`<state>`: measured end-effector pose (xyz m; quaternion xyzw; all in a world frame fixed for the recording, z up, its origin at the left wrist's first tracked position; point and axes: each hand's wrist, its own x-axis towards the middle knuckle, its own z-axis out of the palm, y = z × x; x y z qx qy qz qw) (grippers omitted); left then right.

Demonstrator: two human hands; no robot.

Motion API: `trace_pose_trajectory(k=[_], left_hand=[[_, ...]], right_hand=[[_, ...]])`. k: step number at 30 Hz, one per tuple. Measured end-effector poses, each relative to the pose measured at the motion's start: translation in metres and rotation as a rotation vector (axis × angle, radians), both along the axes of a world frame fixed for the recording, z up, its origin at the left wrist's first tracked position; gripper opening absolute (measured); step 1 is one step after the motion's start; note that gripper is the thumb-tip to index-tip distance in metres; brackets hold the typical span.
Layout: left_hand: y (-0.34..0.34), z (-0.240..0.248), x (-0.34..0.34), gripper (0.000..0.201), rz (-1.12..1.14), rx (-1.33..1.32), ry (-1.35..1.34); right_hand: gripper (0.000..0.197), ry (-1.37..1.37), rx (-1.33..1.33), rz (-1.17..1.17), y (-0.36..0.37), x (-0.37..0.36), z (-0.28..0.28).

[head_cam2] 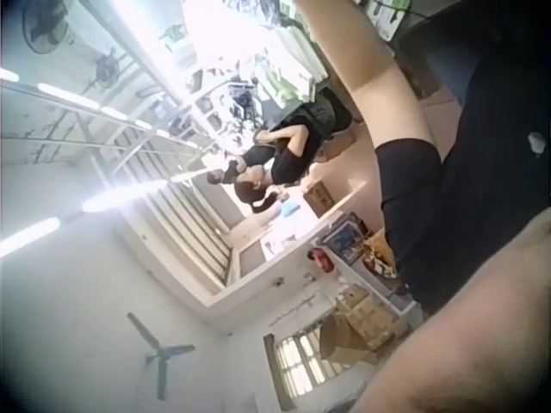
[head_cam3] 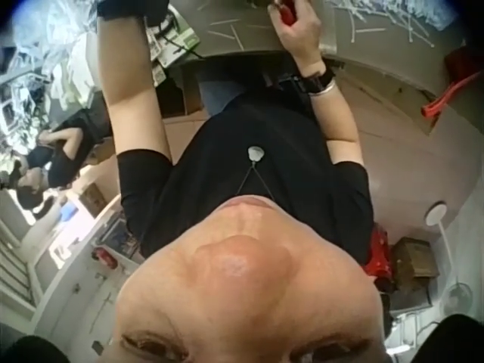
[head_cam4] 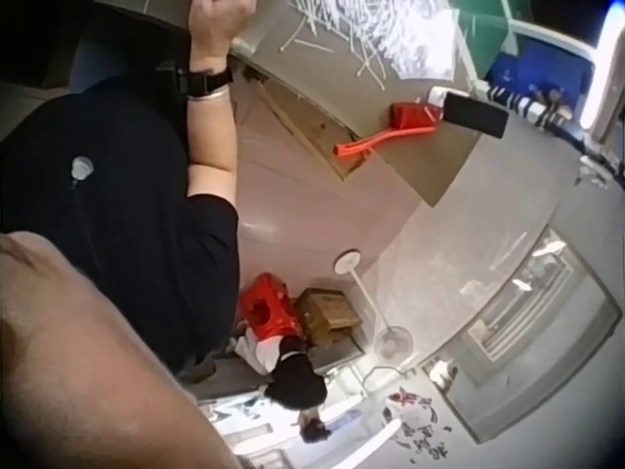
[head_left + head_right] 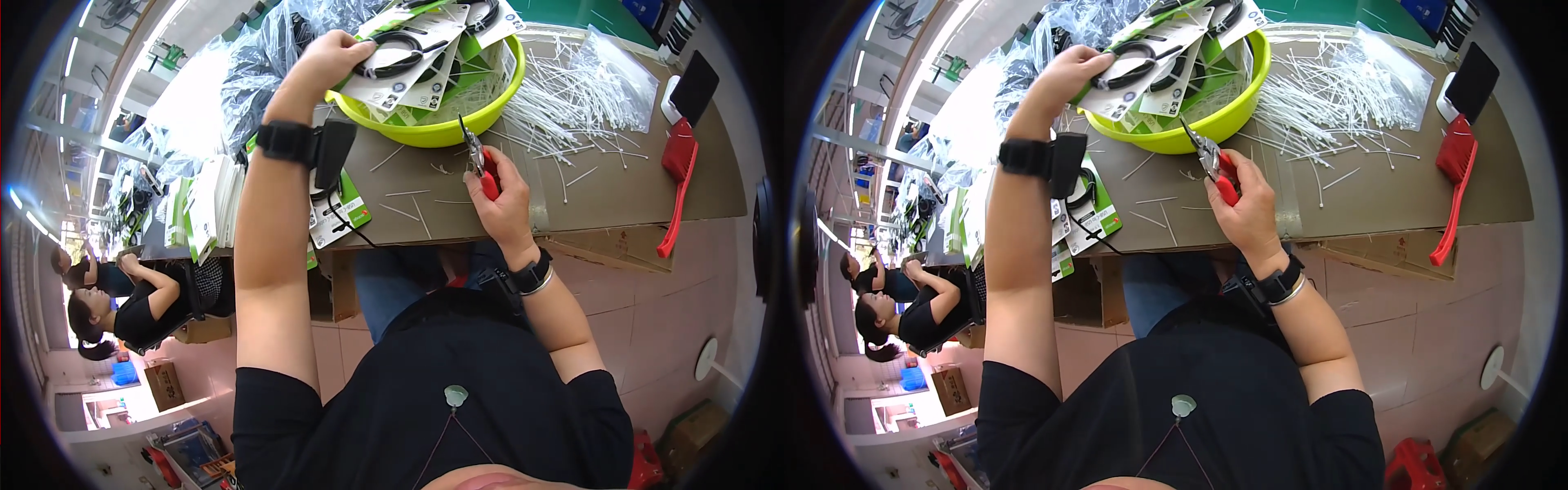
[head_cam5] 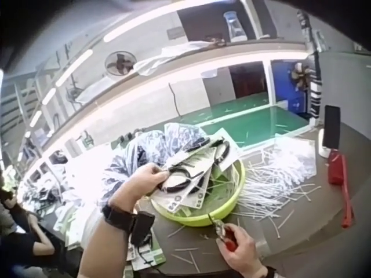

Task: The person uses shears to snip plastic ties from cable packages, turns them over to trim the back, and places the finished items into a cardboard box.

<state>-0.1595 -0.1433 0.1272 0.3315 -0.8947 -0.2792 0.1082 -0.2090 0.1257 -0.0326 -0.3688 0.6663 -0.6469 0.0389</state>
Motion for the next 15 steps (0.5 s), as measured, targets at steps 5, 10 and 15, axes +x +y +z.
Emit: trace_pose_trajectory(k=[5,10,15], left_hand=[[0.021,0.014,0.082,0.036,-0.089,0.068,0.105],[0.073,-0.029,0.135,0.045,0.039,0.641,0.617],[0.107,-0.094,0.149,0.065,-0.332,1.939,1.095]], right_hand=[[0.038,-0.007,0.010,0.013,0.003,0.000,0.000],[0.037,-0.071,-0.017,0.076,0.005,0.001,-0.001],[0.043,0.071,0.106,0.263,0.022,0.007,0.054]])
